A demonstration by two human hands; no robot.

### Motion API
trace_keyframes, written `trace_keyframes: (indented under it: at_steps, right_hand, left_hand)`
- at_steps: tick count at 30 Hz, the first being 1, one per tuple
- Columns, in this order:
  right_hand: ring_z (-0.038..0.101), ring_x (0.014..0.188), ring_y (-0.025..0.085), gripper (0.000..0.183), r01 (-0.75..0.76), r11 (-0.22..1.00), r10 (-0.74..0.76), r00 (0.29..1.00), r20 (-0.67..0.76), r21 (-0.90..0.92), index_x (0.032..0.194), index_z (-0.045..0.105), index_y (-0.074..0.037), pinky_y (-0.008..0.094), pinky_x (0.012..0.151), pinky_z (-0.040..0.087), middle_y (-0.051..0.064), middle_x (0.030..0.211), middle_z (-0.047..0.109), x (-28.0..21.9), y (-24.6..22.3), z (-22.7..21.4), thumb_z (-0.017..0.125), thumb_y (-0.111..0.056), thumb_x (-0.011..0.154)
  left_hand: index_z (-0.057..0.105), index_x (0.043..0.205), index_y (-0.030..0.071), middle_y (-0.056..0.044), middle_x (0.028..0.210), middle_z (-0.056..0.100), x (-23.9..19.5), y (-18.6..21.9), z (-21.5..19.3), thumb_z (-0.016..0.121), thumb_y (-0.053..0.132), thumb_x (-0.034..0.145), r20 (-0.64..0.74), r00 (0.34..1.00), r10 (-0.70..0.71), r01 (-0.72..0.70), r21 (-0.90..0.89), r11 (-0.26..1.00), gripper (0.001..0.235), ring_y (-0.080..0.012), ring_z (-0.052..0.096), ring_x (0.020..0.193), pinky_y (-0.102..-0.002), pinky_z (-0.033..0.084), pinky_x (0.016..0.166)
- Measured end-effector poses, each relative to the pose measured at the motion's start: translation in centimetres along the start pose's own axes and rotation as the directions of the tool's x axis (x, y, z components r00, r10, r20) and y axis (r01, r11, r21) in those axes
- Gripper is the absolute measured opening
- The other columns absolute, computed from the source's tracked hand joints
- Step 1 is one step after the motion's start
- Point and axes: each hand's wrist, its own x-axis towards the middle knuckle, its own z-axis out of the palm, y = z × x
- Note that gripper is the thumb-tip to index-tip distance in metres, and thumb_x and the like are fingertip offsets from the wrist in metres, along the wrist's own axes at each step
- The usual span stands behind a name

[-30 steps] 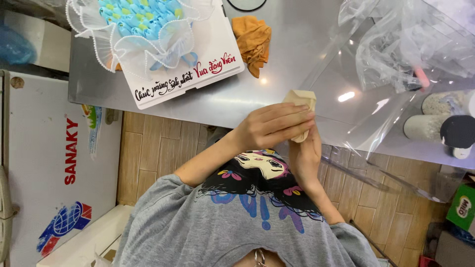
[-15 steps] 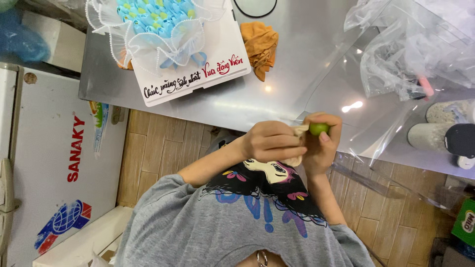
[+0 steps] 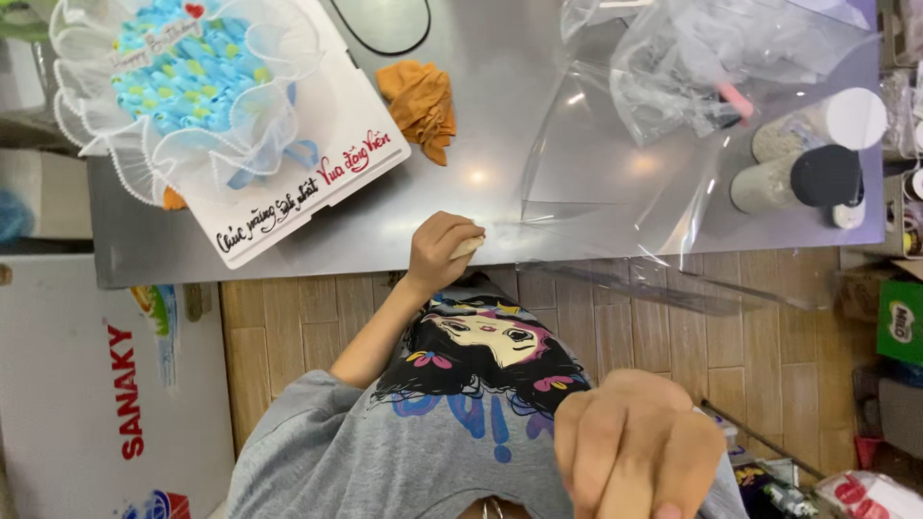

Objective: The person assembles a clear plastic cake box by folding and taping the edges, then places a decorated cake into the box and closes the lid. The person uses a tape dispenser to secure the box seams and handles the cake box and cake throughout.

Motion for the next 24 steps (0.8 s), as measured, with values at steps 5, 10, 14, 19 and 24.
trace_keyframes:
  at_steps: [5, 10, 14, 19, 24]
  right_hand:
    - [0.063, 0.094, 0.035, 0.019, -0.053, 0.974, 0.021, 0.990, 0.142, 0.222, 0.092, 0.059, -0.011, 0.049, 0.077, 0.056, 0.008, 0.094, 0.064, -0.9, 1.1, 0.4, 0.052, -0.019, 0.107]
    - [0.059, 0.097, 0.028, 0.016, 0.105, 0.994, -0.105, 0.994, 0.026, -0.010, 0.098, 0.066, -0.013, 0.044, 0.082, 0.053, 0.006, 0.107, 0.060, -3.4, 1.6, 1.5, 0.057, -0.023, 0.106]
    - [0.064, 0.099, 0.025, 0.020, 0.128, 0.961, -0.155, 0.983, -0.096, -0.247, 0.099, 0.064, -0.013, 0.047, 0.083, 0.053, 0.004, 0.106, 0.065, -3.9, 0.6, 2.4, 0.056, -0.031, 0.103]
    - [0.060, 0.105, 0.021, 0.040, -0.087, 0.881, -0.110, 0.919, -0.378, -0.466, 0.105, 0.074, -0.009, 0.040, 0.086, 0.051, 0.007, 0.115, 0.063, -5.8, 0.5, 1.4, 0.056, -0.045, 0.102]
    - [0.058, 0.121, 0.026, 0.044, -0.597, 0.485, -0.064, 0.704, -0.707, -0.639, 0.117, 0.070, -0.001, 0.043, 0.106, 0.048, 0.014, 0.129, 0.062, -9.6, 0.5, -1.2, 0.060, -0.041, 0.105]
  left_hand:
    - [0.070, 0.096, 0.005, -0.008, 0.093, 0.068, -0.4, -2.7, 2.3, 0.078, 0.003, 0.083, 0.054, 0.990, -0.130, 0.130, 0.006, 0.991, 0.016, -0.0286, 0.067, 0.087, -0.038, 0.054, 0.075]
    - [0.069, 0.101, 0.005, -0.009, 0.102, 0.066, -1.5, -5.9, 4.9, 0.077, 0.007, 0.087, 0.125, 0.951, -0.282, 0.280, 0.031, 0.959, 0.016, -0.0302, 0.067, 0.091, -0.039, 0.054, 0.078]
    - [0.065, 0.113, 0.005, -0.010, 0.110, 0.065, -0.9, -9.3, 7.2, 0.079, 0.014, 0.088, 0.120, 0.873, -0.473, 0.473, 0.030, 0.881, 0.029, -0.0299, 0.068, 0.098, -0.039, 0.055, 0.083]
    - [0.033, 0.147, 0.002, -0.021, 0.141, 0.053, 3.0, -14.5, 10.1, 0.085, 0.031, 0.079, 0.152, 0.708, -0.690, 0.705, -0.212, 0.677, 0.090, -0.0335, 0.053, 0.132, -0.042, 0.045, 0.107]
    - [0.009, 0.167, 0.006, -0.018, 0.174, 0.010, 7.1, -15.2, 9.7, 0.054, 0.042, 0.108, 0.246, 0.775, -0.582, 0.575, -0.657, 0.488, 0.082, -0.0335, 0.016, 0.162, -0.044, 0.018, 0.131]
